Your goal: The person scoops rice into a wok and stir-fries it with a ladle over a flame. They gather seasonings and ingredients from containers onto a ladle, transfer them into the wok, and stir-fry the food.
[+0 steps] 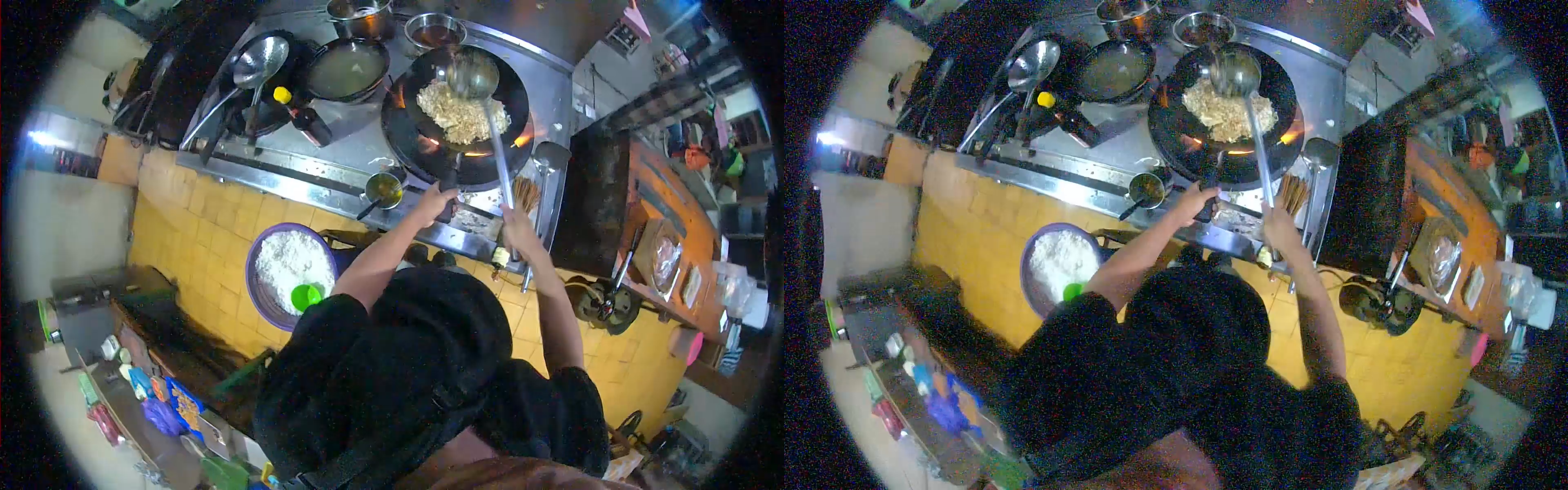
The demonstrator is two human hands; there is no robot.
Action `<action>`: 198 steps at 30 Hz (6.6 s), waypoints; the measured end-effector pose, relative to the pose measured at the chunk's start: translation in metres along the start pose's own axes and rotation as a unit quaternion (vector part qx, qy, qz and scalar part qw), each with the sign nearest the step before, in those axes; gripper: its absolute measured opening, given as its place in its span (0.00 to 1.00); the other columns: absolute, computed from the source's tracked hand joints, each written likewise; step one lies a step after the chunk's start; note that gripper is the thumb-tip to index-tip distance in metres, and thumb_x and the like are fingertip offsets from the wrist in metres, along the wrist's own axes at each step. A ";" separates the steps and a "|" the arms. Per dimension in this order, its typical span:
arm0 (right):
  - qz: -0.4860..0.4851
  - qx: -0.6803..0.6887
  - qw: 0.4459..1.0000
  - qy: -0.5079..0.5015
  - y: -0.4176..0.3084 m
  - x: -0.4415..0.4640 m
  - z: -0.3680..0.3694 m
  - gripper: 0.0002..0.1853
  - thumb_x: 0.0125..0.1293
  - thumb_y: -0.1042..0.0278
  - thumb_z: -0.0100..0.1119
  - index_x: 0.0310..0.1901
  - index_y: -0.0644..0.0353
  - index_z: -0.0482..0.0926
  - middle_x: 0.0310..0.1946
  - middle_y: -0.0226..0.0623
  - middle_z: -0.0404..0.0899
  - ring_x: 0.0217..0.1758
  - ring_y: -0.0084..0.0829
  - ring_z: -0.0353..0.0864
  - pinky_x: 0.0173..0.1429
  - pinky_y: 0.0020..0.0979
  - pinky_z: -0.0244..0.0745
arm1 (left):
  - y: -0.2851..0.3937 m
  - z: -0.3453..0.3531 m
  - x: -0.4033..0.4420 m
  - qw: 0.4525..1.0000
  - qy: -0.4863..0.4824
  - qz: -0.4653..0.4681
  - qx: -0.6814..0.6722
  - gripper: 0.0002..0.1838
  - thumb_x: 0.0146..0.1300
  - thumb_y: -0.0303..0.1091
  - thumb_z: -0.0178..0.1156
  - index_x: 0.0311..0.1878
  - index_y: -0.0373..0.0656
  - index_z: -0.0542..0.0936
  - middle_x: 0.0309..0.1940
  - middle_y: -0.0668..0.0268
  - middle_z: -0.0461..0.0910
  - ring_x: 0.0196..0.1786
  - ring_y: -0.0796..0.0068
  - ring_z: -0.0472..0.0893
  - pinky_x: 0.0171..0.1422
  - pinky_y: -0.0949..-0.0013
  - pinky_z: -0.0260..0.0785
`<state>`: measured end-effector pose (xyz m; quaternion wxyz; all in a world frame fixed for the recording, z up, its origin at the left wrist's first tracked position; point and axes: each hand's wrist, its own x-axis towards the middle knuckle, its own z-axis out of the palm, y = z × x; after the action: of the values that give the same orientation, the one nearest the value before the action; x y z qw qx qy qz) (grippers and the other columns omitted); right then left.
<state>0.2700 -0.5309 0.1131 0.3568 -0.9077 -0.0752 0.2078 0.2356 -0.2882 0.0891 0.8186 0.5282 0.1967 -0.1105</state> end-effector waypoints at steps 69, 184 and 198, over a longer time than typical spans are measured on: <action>-0.504 0.264 0.728 0.382 -0.245 0.110 -0.104 0.16 0.64 0.67 0.42 0.20 0.63 0.65 0.12 0.37 0.63 0.13 0.26 0.61 0.21 0.28 0.62 | -0.024 -0.008 -0.032 0.986 0.075 0.040 0.141 0.22 0.64 0.45 0.57 0.50 0.34 0.70 0.30 0.57 0.76 0.27 0.72 0.78 0.32 0.65 0.70; -0.127 -0.471 0.873 -0.018 -0.118 -0.086 -0.146 0.30 0.61 0.69 0.49 0.67 0.42 0.62 0.23 0.47 0.77 0.27 0.52 0.79 0.33 0.48 0.77 | 0.120 0.076 -0.098 0.924 -0.111 -0.237 -0.280 0.08 0.63 0.32 0.57 0.32 0.39 0.71 0.21 0.64 0.74 0.24 0.74 0.75 0.29 0.72 0.72; -0.028 -0.410 0.912 0.010 -0.082 -0.112 -0.096 0.36 0.58 0.77 0.48 0.69 0.41 0.57 0.36 0.56 0.76 0.35 0.55 0.80 0.41 0.49 0.77 | 0.038 0.012 -0.045 0.992 -0.045 -0.105 -0.063 0.11 0.64 0.37 0.56 0.30 0.40 0.76 0.20 0.65 0.76 0.23 0.71 0.77 0.31 0.66 0.72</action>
<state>0.2110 -0.5618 0.2680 -0.0402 -0.9736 -0.1760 0.1397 0.2121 -0.2844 0.1445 0.8421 0.4468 0.2202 -0.2066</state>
